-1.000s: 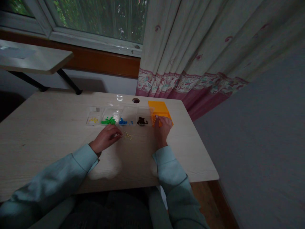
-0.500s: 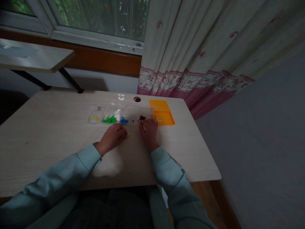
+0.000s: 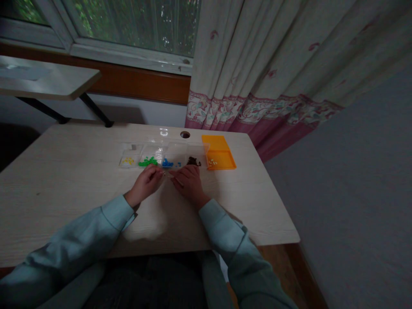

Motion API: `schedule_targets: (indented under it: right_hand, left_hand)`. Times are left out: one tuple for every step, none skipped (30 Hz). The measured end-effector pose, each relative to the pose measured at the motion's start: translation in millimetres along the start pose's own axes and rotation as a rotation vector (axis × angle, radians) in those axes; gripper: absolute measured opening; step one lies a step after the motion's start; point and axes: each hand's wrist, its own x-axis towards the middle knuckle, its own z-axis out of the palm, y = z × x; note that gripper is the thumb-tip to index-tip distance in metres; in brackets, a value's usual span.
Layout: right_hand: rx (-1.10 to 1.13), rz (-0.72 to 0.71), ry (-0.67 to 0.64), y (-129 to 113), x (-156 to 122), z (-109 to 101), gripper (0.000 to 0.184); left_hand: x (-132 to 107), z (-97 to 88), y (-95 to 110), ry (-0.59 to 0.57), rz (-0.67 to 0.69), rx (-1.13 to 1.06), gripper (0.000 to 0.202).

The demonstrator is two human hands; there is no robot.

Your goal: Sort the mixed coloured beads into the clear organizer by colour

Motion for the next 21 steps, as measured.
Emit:
schedule_targets:
  right_hand:
    - [-0.004, -0.001, 0.006, -3.4, 0.0, 0.7, 0.018]
    - [-0.009, 0.001, 0.015, -6.6, -0.1, 1.6, 0.018]
    - [-0.014, 0.001, 0.029, -9.5, -0.2, 2.5, 0.019]
    - [-0.017, -0.004, 0.049, -11.9, -0.3, 3.4, 0.019]
    - [-0.017, -0.015, 0.075, -13.8, -0.4, 4.2, 0.018]
    - [-0.014, -0.029, 0.102, -15.0, -0.4, 4.8, 0.017]
    - [-0.007, -0.045, 0.128, -15.7, -0.4, 5.3, 0.016]
    - [0.002, -0.056, 0.151, -15.8, -0.4, 5.6, 0.015]
    - [0.011, -0.064, 0.162, -15.6, -0.4, 5.8, 0.013]
    - [0.020, -0.065, 0.167, -15.2, -0.4, 5.9, 0.012]
    - [0.027, -0.062, 0.164, -14.6, -0.4, 6.0, 0.010]
    - [0.033, -0.057, 0.155, -14.1, -0.4, 6.2, 0.009]
    - [0.036, -0.050, 0.147, -13.8, -0.6, 6.4, 0.008]
    - [0.039, -0.044, 0.140, -13.6, -0.8, 6.7, 0.008]
    - [0.044, -0.043, 0.137, -13.5, -1.0, 7.1, 0.008]
    - [0.050, -0.044, 0.141, -13.5, -1.2, 7.5, 0.008]
    - [0.057, -0.048, 0.145, -13.2, -1.3, 7.7, 0.008]
    - [0.064, -0.051, 0.152, -12.6, -1.3, 7.7, 0.008]
    - [0.066, -0.046, 0.162, -11.2, -1.0, 7.2, 0.008]
    - [0.064, -0.030, 0.172, -8.7, -0.5, 6.1, 0.007]
    - [0.056, -0.003, 0.187, -5.0, 0.2, 4.2, 0.007]
  left_hand:
    - [0.1, 0.3, 1.5, -0.001, -0.008, -0.029, 0.021]
    - [0.0, 0.9, 2.8, -0.004, -0.014, -0.053, 0.022]
    - [-0.1, 1.7, 3.9, -0.008, -0.019, -0.073, 0.023]
    - [-0.3, 2.5, 4.6, -0.013, -0.024, -0.090, 0.024]
    - [-0.5, 3.4, 5.0, -0.015, -0.030, -0.106, 0.024]
    - [-0.7, 4.2, 5.1, -0.015, -0.036, -0.119, 0.025]
    - [-0.9, 4.8, 4.9, -0.012, -0.041, -0.130, 0.025]
    - [-1.0, 5.4, 4.5, -0.009, -0.045, -0.140, 0.025]
    - [-1.2, 5.8, 3.9, -0.010, -0.045, -0.148, 0.025]
    - [-1.5, 6.2, 3.2, -0.012, -0.043, -0.155, 0.025]
    - [-1.7, 6.7, 2.3, -0.018, -0.038, -0.159, 0.025]
    - [-2.1, 7.2, 1.4, -0.023, -0.031, -0.160, 0.025]
    - [-2.4, 7.7, 0.5, -0.028, -0.023, -0.159, 0.024]
    - [-2.7, 8.3, -0.3, -0.033, -0.016, -0.157, 0.024]
    - [-3.0, 8.7, -0.9, -0.037, -0.008, -0.152, 0.025]
    - [-3.1, 8.8, -1.4, -0.041, 0.000, -0.145, 0.025]
    - [-3.1, 8.5, -1.8, -0.044, 0.009, -0.137, 0.026]
    - [-2.9, 7.6, -2.1, -0.046, 0.019, -0.125, 0.026]
    - [-2.4, 6.0, -2.4, -0.042, 0.027, -0.108, 0.026]
    - [-1.9, 3.8, -2.8, -0.031, 0.031, -0.082, 0.026]
    - [-1.2, 1.1, -3.4, -0.016, 0.036, -0.048, 0.026]
